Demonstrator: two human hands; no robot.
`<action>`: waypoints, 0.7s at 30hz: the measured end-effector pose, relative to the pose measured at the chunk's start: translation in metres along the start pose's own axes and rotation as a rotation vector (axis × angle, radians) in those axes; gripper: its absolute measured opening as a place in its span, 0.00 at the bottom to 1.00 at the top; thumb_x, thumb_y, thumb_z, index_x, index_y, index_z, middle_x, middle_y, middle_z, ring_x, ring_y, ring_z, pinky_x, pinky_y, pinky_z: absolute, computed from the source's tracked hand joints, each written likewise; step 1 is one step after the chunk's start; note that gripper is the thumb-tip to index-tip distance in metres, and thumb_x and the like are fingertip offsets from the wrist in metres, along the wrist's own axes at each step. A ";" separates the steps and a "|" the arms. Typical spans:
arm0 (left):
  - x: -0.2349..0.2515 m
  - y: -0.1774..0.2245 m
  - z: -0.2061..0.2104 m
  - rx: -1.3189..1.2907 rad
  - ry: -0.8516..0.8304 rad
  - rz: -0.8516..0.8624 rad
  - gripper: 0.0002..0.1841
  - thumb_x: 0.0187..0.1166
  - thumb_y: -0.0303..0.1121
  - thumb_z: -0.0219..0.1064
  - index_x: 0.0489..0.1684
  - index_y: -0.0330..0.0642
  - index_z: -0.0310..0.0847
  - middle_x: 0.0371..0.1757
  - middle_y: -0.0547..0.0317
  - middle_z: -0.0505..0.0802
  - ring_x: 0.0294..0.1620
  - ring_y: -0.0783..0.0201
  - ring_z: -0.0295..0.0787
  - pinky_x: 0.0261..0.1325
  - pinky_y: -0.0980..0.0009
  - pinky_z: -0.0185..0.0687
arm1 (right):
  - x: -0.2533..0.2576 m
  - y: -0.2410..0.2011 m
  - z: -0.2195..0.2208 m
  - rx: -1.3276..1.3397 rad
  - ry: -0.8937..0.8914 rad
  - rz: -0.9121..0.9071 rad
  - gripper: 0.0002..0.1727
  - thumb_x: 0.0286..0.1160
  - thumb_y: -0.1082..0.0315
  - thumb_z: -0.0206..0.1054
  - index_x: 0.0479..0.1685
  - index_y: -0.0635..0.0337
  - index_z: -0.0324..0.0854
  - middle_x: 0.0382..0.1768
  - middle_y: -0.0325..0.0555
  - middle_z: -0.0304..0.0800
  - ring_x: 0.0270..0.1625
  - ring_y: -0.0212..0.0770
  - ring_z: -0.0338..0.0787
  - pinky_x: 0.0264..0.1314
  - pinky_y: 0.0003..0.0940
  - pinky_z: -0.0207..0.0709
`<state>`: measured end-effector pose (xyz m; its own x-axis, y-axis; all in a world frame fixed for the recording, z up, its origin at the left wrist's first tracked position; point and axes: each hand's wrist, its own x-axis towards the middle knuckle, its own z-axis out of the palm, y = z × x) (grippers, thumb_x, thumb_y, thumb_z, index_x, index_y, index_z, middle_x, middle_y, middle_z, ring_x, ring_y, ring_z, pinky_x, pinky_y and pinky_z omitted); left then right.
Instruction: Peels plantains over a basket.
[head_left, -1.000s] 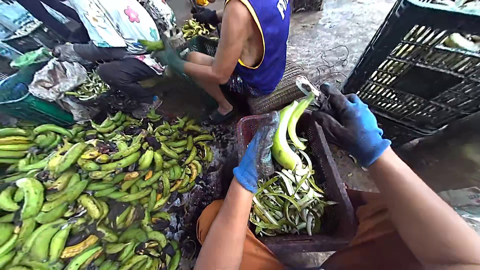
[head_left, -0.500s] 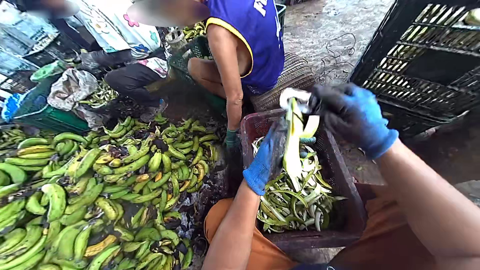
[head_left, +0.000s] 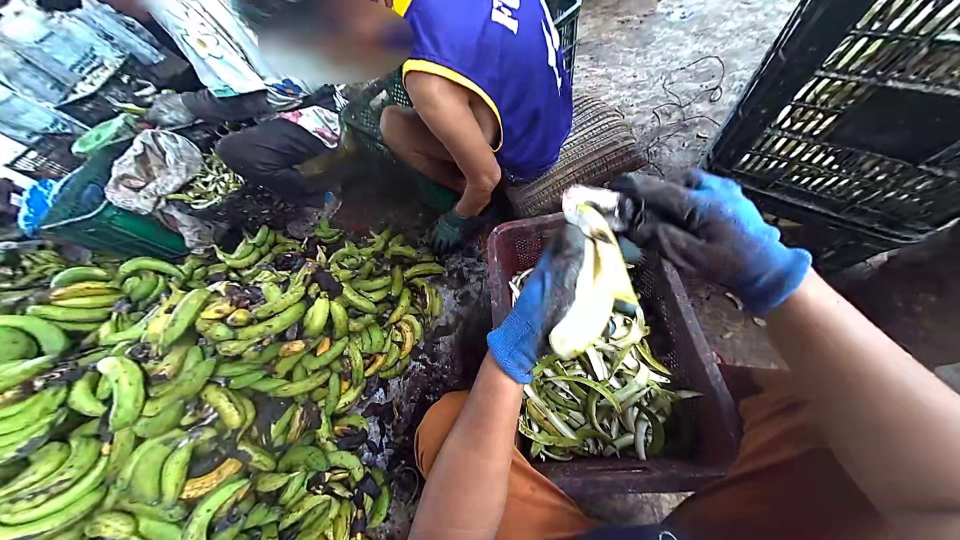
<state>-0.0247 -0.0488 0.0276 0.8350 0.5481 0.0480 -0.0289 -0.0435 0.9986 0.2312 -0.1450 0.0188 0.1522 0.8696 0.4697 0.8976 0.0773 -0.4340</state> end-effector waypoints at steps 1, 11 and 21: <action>0.004 0.003 0.002 0.023 -0.084 -0.071 0.23 0.93 0.45 0.46 0.85 0.56 0.66 0.61 0.59 0.90 0.47 0.70 0.89 0.48 0.68 0.89 | 0.003 0.006 -0.004 -0.009 0.021 0.060 0.30 0.80 0.45 0.57 0.82 0.36 0.76 0.63 0.59 0.87 0.62 0.63 0.85 0.61 0.70 0.75; 0.017 -0.016 0.000 -0.012 0.455 0.116 0.25 0.95 0.50 0.43 0.88 0.60 0.61 0.76 0.62 0.81 0.69 0.67 0.81 0.65 0.59 0.83 | -0.016 -0.024 0.027 0.085 0.033 -0.176 0.27 0.75 0.49 0.62 0.75 0.39 0.82 0.55 0.55 0.90 0.53 0.56 0.90 0.50 0.62 0.82; 0.019 -0.023 0.002 0.096 0.135 -0.062 0.24 0.92 0.51 0.47 0.83 0.57 0.70 0.71 0.58 0.86 0.64 0.62 0.85 0.63 0.54 0.84 | -0.006 -0.018 0.029 0.294 -0.096 0.087 0.30 0.85 0.42 0.52 0.78 0.45 0.79 0.62 0.41 0.91 0.61 0.36 0.89 0.65 0.48 0.83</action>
<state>-0.0074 -0.0389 0.0056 0.7520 0.6591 -0.0049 0.0782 -0.0818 0.9936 0.2021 -0.1369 0.0014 0.1704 0.9202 0.3525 0.7231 0.1262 -0.6791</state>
